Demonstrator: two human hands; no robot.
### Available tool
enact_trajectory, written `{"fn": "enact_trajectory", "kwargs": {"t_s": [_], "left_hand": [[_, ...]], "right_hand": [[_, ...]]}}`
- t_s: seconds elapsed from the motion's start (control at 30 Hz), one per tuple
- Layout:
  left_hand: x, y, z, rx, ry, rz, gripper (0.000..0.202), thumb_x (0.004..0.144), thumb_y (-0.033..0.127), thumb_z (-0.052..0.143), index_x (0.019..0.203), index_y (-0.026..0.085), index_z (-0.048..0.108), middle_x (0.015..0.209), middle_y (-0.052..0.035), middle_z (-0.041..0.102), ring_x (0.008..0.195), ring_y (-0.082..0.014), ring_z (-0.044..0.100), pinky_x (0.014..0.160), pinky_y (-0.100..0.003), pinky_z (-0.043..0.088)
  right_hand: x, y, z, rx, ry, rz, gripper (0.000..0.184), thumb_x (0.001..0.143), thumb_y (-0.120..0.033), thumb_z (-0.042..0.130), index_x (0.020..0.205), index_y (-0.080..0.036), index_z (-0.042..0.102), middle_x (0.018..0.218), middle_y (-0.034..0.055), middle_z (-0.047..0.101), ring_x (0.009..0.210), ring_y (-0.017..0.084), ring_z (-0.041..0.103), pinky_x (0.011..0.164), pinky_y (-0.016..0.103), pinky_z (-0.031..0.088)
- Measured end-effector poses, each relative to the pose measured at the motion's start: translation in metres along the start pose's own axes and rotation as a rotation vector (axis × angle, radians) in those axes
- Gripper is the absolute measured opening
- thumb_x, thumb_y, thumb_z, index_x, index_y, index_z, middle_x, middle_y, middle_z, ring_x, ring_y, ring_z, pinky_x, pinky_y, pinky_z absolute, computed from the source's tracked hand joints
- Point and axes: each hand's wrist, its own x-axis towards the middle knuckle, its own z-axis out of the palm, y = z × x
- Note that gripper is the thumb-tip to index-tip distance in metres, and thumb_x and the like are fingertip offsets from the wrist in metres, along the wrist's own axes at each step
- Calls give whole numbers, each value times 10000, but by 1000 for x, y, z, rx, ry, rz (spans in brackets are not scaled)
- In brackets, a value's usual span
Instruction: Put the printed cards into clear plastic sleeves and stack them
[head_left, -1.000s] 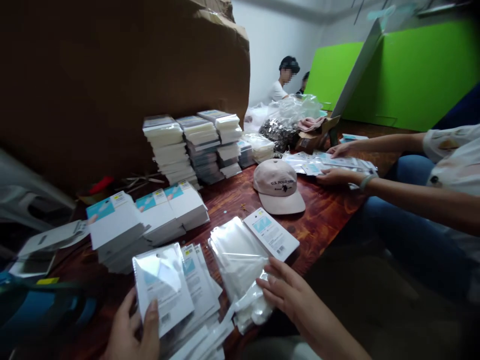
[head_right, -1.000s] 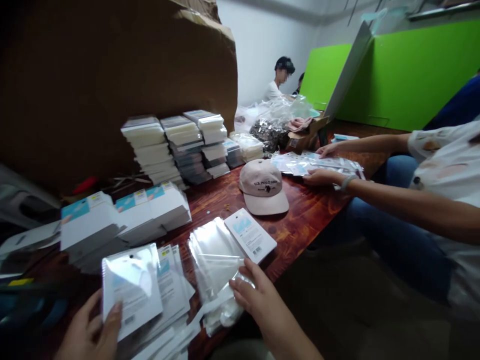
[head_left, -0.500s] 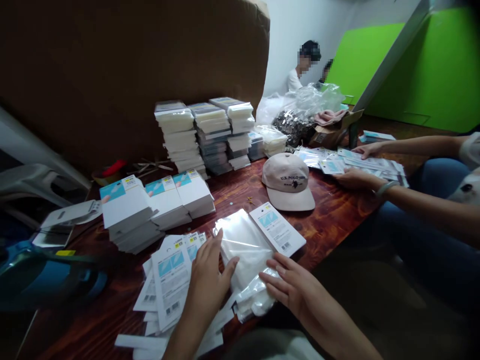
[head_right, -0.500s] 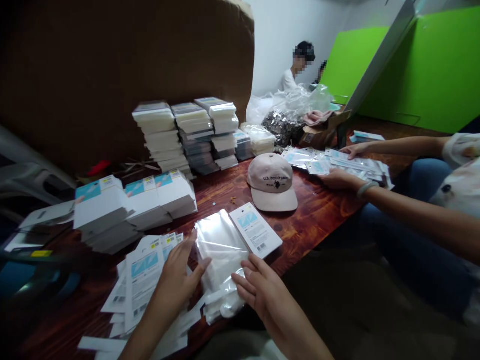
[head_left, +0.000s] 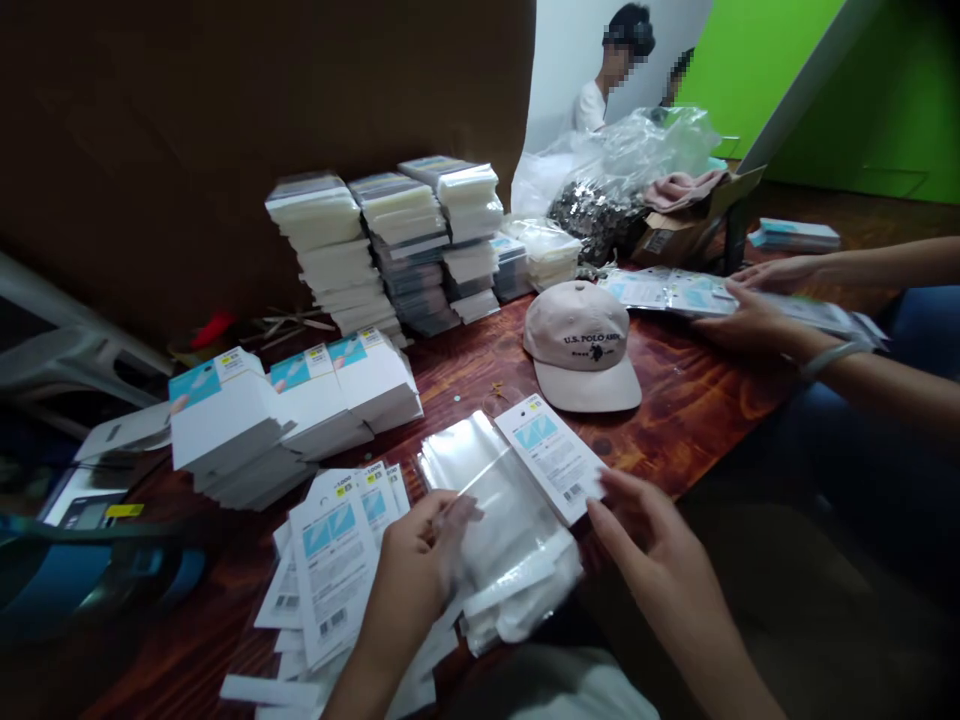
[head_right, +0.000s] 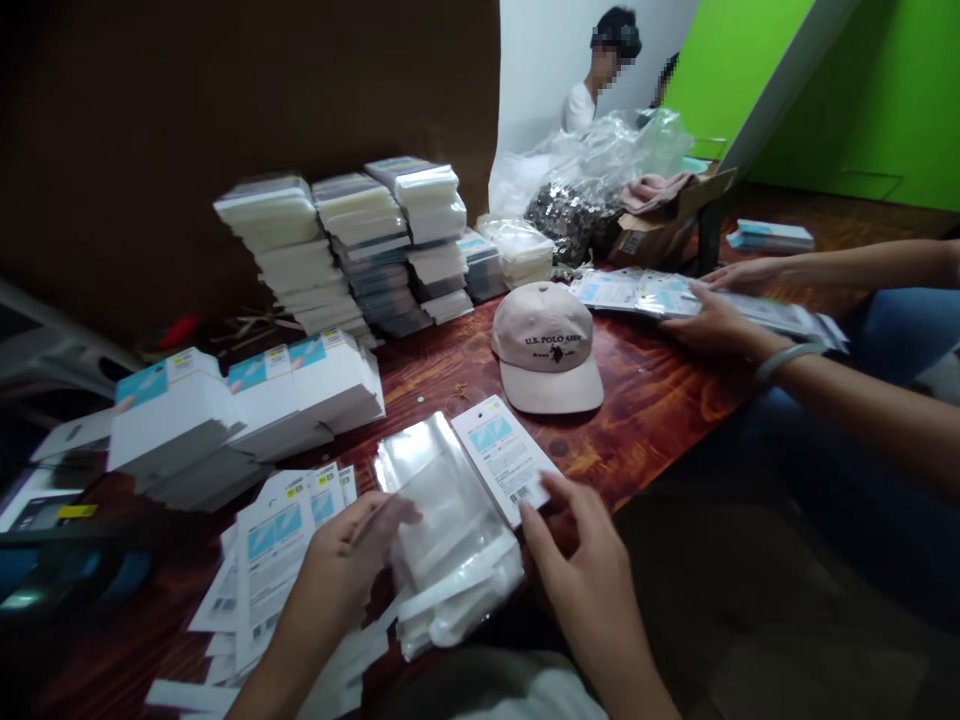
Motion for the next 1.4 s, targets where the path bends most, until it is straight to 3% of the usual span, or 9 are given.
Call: {"fn": "enact_trajectory", "kwargs": {"t_s": [0.07, 0.17, 0.4, 0.6, 0.7, 0.87, 1.03, 1.2, 1.4], "left_hand": [[-2, 4, -2, -137, -6, -92, 325, 810, 512, 602, 779, 206, 707, 737, -41, 730, 615, -180, 622, 541, -253, 414], [-6, 2, -4, -333, 10, -162, 304, 747, 492, 684, 741, 188, 693, 740, -51, 720, 607, -165, 615, 538, -237, 428], [-19, -7, -5, -564, 137, -215, 295, 714, 443, 739, 652, 173, 639, 631, -7, 645, 647, -126, 579, 629, -204, 471], [-33, -10, -16, -677, 174, -245, 299, 712, 427, 751, 660, 167, 613, 635, 3, 635, 633, -124, 591, 591, -208, 491], [-38, -13, -23, -724, 181, -254, 302, 709, 433, 757, 690, 169, 611, 638, 8, 650, 615, -115, 605, 582, -202, 503], [-41, -17, -29, -814, 184, -268, 330, 675, 432, 787, 730, 162, 606, 731, -47, 738, 627, -149, 682, 629, -257, 553], [-44, -14, -31, -897, 212, -277, 335, 665, 398, 798, 782, 168, 585, 790, -72, 765, 627, -164, 703, 611, -275, 567], [-49, -10, -29, -935, 195, -258, 291, 713, 358, 773, 786, 173, 560, 835, -78, 772, 640, -153, 701, 631, -271, 561], [-53, -18, -22, -923, 126, -261, 294, 746, 417, 737, 794, 173, 579, 798, -56, 755, 659, -149, 695, 605, -243, 523]], "right_hand": [[17, 14, -2, -375, 184, -209, 739, 724, -554, 678, 1287, -97, 534, 1288, 232, 532, 1223, 410, 453, 1029, 562, 342], [33, 31, -1, -549, 153, -315, 701, 763, -544, 643, 1256, -54, 556, 1241, 241, 569, 1173, 393, 488, 1007, 540, 372], [26, 23, 4, -424, 257, -304, 539, 740, -517, 674, 1119, -135, 641, 1132, 172, 633, 1076, 357, 529, 968, 507, 390], [23, 21, 6, -177, 244, -162, 486, 848, -526, 560, 1190, -181, 566, 863, 76, 708, 732, 243, 656, 686, 378, 524], [25, 20, 6, -159, 261, -153, 463, 804, -524, 602, 1103, -170, 617, 828, 88, 695, 800, 286, 649, 782, 455, 502], [27, 14, 7, -106, 307, -160, 423, 632, -475, 736, 923, -176, 671, 1114, 157, 632, 1160, 387, 492, 1060, 546, 278], [6, -5, -5, 148, 66, 11, 405, 770, -519, 624, 1024, -206, 658, 790, 66, 705, 687, 259, 662, 671, 425, 547], [-12, -25, -14, 409, -418, 388, 346, 675, -410, 796, 921, -180, 715, 678, 53, 718, 564, 188, 653, 481, 256, 487], [-7, -25, 1, 439, -369, 304, 377, 670, -417, 812, 938, -169, 722, 749, 63, 734, 644, 184, 664, 543, 250, 507]]}}
